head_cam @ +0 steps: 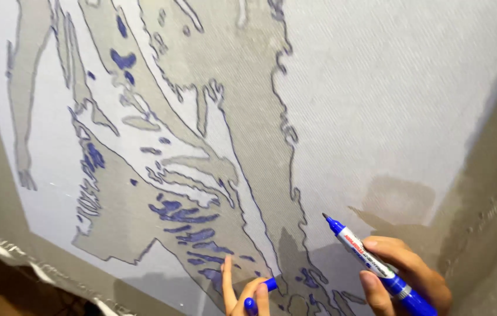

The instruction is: Using a blue marker to trace or draw an outline on a rug canvas for tufting.

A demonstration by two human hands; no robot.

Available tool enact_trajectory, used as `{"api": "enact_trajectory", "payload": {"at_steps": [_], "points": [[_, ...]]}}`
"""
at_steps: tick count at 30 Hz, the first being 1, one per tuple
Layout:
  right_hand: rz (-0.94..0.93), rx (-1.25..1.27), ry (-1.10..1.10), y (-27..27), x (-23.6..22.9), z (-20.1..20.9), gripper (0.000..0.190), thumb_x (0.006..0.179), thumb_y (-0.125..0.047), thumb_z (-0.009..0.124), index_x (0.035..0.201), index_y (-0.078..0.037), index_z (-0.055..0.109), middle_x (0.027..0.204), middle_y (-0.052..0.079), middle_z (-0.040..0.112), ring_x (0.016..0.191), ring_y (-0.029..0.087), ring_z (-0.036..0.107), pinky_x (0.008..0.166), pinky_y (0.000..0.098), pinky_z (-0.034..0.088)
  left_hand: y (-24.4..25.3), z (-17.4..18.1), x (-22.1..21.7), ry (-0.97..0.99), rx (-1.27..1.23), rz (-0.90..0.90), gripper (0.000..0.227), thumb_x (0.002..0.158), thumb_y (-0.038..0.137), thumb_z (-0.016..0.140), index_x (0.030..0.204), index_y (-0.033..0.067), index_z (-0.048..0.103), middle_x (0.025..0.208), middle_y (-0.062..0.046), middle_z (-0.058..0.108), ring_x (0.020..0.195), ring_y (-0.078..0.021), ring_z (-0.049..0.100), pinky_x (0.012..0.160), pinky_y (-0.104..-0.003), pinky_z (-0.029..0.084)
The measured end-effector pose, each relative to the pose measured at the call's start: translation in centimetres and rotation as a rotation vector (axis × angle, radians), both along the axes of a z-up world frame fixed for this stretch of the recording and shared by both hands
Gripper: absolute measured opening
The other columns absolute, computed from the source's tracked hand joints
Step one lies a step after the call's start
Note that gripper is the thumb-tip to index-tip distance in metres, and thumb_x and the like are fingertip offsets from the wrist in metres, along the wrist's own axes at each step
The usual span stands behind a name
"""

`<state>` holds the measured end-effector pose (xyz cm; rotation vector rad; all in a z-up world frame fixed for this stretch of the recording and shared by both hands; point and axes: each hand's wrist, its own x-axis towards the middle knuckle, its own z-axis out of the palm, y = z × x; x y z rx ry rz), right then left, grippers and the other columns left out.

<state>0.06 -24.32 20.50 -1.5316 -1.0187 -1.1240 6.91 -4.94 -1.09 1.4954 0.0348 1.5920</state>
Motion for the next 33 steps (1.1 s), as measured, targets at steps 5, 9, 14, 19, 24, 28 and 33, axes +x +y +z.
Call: {"api": "enact_trajectory", "payload": {"at_steps": [5,9,14,19,24,28,33], "points": [[-0.060,-0.104,0.075,-0.6,-1.1,6.5,0.033,0.082,-0.003,0.071,0.114,0.005,0.067,0.107,0.020,0.074,0.100,0.022,0.075,0.092,0.0296,0.056,1.1,9.4,-4.6,0.268,-0.224,-0.247,0.027,0.089,0.024,0.065,0.089,0.0022,0.080,0.156,-0.029,0.039,0.110,-0.0276,0.071,0.081,-0.032,0.059],[-0.113,-0.211,0.131,-1.9,-1.4,12.3,0.035,0.078,-0.004,0.073,0.111,0.004,0.067,0.104,0.019,0.074,0.100,0.024,0.075,0.091,0.0308,0.057,2.5,18.0,-7.5,0.542,-0.367,-0.322,0.029,0.087,0.029,0.065,0.100,0.0066,0.079,0.164,-0.014,0.040,0.067,-0.0211,0.077,0.064,-0.032,0.057],[-0.180,-0.204,0.275,-2.6,-1.7,16.4,0.039,0.078,-0.005,0.076,0.116,0.000,0.070,0.103,0.013,0.073,0.085,0.016,0.072,0.077,0.0274,0.055,2.6,23.5,-8.0,0.373,-0.248,-0.286,0.026,0.094,0.023,0.062,0.097,0.0021,0.079,0.157,-0.021,0.040,0.086,-0.0215,0.076,0.072,-0.032,0.057],[-0.203,-0.210,0.250,0.5,-3.3,21.9,0.038,0.080,-0.012,0.075,0.116,-0.004,0.069,0.101,0.008,0.075,0.083,0.009,0.072,0.073,0.0233,0.056,1.1,30.3,-11.0,0.448,-0.208,-0.326,0.027,0.095,0.024,0.063,0.097,0.0030,0.078,0.158,-0.018,0.040,0.095,-0.0238,0.075,0.077,-0.034,0.056],[-0.233,-0.226,0.224,2.5,-4.1,27.1,0.041,0.081,-0.016,0.076,0.119,-0.004,0.068,0.096,0.006,0.075,0.069,0.007,0.070,0.060,0.0202,0.054,2.8,34.3,-14.2,0.811,-0.200,-0.601,0.029,0.092,0.031,0.061,0.105,0.0107,0.077,0.163,-0.011,0.035,0.101,-0.0245,0.075,0.084,-0.033,0.055],[-0.362,-0.167,0.333,3.2,-5.5,30.8,0.039,0.082,-0.014,0.075,0.120,-0.005,0.070,0.085,0.005,0.074,0.060,0.009,0.064,0.051,0.0204,0.048,9.9,30.2,-13.5,0.536,-0.131,-0.347,0.028,0.096,0.025,0.064,0.094,0.0012,0.079,0.160,-0.023,0.035,0.137,-0.0357,0.050,0.102,-0.039,0.046],[-0.225,0.008,0.366,3.7,-7.2,33.5,0.034,0.095,-0.012,0.069,0.126,0.001,0.064,0.107,0.012,0.073,0.091,0.012,0.069,0.078,0.0220,0.054,19.5,30.6,-15.9,0.451,-0.370,-0.224,0.036,0.098,0.028,0.057,0.105,-0.0039,0.074,0.161,-0.020,0.036,0.141,-0.0363,0.048,0.107,-0.043,0.042]]}}
